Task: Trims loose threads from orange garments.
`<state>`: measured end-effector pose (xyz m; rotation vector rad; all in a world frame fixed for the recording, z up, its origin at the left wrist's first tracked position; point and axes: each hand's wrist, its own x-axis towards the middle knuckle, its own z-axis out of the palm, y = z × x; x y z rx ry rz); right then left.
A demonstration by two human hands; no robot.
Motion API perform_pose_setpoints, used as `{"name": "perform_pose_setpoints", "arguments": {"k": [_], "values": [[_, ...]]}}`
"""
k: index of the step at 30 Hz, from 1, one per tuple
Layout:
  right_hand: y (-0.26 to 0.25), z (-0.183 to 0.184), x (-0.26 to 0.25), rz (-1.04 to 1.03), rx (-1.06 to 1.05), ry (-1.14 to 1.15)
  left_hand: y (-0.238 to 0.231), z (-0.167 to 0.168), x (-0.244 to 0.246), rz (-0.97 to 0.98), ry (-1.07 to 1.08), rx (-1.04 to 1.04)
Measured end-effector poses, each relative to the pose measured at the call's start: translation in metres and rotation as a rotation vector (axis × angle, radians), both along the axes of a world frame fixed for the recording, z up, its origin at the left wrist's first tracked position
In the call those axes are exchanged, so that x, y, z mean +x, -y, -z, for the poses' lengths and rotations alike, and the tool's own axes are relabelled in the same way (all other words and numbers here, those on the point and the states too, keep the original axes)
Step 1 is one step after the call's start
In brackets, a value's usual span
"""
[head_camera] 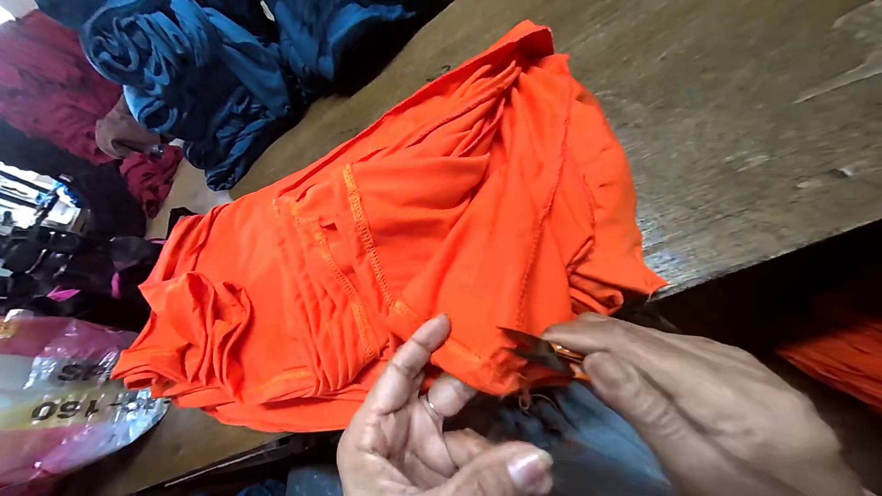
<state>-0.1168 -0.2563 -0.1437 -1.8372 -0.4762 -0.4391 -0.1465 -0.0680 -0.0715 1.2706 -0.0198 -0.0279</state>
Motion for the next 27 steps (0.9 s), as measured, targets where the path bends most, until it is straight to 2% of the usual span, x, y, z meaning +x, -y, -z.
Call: {"name": "perform_pose_setpoints", "arguments": {"k": [1, 3, 5, 10, 14, 19, 23, 27], "values": [[0.002, 0.000, -0.001, -0.084, 0.150, -0.108, 0.001, 0.001, -0.001, -0.014, 0.000, 0.005], [0.002, 0.001, -0.003, -0.172, 0.277, -0.210, 0.004, 0.006, -0.001, -0.087, 0.028, 0.042], [-0.006, 0.003, -0.006, -0.154, 0.297, -0.217, 0.008, 0.014, 0.001, -0.151, 0.083, 0.101], [-0.015, -0.001, -0.008, -0.114, 0.362, -0.215, 0.008, 0.023, 0.001, -0.148, 0.212, 0.242], [-0.003, -0.001, -0.014, -0.089, -0.010, 0.026, 0.007, 0.022, 0.000, -0.162, 0.190, 0.226], [0.001, -0.008, -0.021, -0.079, -0.236, 0.229, 0.015, 0.023, 0.002, -0.172, 0.159, 0.138], [0.001, -0.011, -0.024, -0.119, -0.269, 0.233, 0.017, 0.022, 0.003, -0.144, 0.158, 0.103], [0.017, -0.005, -0.028, 0.015, -0.369, 0.111, 0.012, 0.018, 0.001, -0.126, 0.144, 0.027]]}}
